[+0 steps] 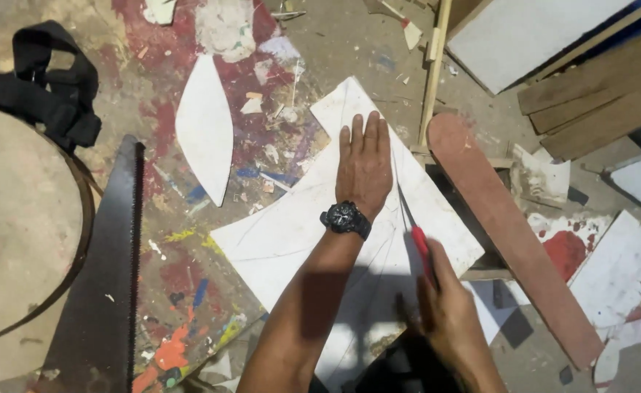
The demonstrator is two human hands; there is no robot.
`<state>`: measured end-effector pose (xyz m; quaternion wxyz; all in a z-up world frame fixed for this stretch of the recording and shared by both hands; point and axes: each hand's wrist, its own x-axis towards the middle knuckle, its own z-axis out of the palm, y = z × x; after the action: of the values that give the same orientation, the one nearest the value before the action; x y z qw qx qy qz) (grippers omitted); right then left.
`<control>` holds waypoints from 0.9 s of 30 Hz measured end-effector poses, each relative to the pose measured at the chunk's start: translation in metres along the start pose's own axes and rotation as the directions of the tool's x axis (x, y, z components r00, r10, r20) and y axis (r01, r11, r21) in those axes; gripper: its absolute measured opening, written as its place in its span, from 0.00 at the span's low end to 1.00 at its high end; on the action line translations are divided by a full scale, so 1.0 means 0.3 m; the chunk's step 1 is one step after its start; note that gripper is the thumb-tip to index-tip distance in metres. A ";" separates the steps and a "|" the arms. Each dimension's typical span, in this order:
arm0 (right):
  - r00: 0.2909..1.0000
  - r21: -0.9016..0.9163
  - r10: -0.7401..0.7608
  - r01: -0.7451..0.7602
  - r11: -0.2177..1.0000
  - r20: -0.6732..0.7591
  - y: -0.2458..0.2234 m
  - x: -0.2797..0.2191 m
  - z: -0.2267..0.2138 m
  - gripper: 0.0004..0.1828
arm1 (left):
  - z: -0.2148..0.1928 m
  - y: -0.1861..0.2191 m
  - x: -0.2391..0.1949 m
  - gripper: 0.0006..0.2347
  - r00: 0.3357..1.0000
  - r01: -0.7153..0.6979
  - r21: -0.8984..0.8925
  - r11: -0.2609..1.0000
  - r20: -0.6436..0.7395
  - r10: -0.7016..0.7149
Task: Cutting a specific shape out of a white board using a utility knife on a workshop floor.
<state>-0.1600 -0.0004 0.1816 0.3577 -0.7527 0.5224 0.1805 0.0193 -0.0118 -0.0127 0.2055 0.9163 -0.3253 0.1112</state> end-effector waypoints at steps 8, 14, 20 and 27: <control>1.000 0.049 -0.019 0.019 0.999 0.015 -0.078 0.059 0.022 0.34 | -0.010 0.004 0.028 0.24 0.997 -0.032 -0.010 0.999 -0.069 0.031; 0.980 0.037 -0.201 0.201 0.979 0.003 -0.020 0.049 0.036 0.39 | -0.032 -0.002 0.015 0.23 0.995 -0.058 -0.127 0.990 -0.088 0.047; 0.981 0.140 -0.194 0.191 0.972 0.013 -0.012 0.017 -0.002 0.37 | -0.154 -0.032 -0.014 0.17 0.995 -0.089 -0.399 0.912 0.009 0.101; 0.961 0.088 -0.266 0.260 0.962 0.069 0.038 0.033 -0.002 0.35 | -0.305 -0.006 -0.185 0.22 0.970 -0.117 -0.137 0.984 0.194 0.143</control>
<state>-0.1666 -0.0097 0.1716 0.4283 -0.7931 0.4095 0.1410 -0.0283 0.0610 0.0494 0.2202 0.8849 -0.4103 0.0096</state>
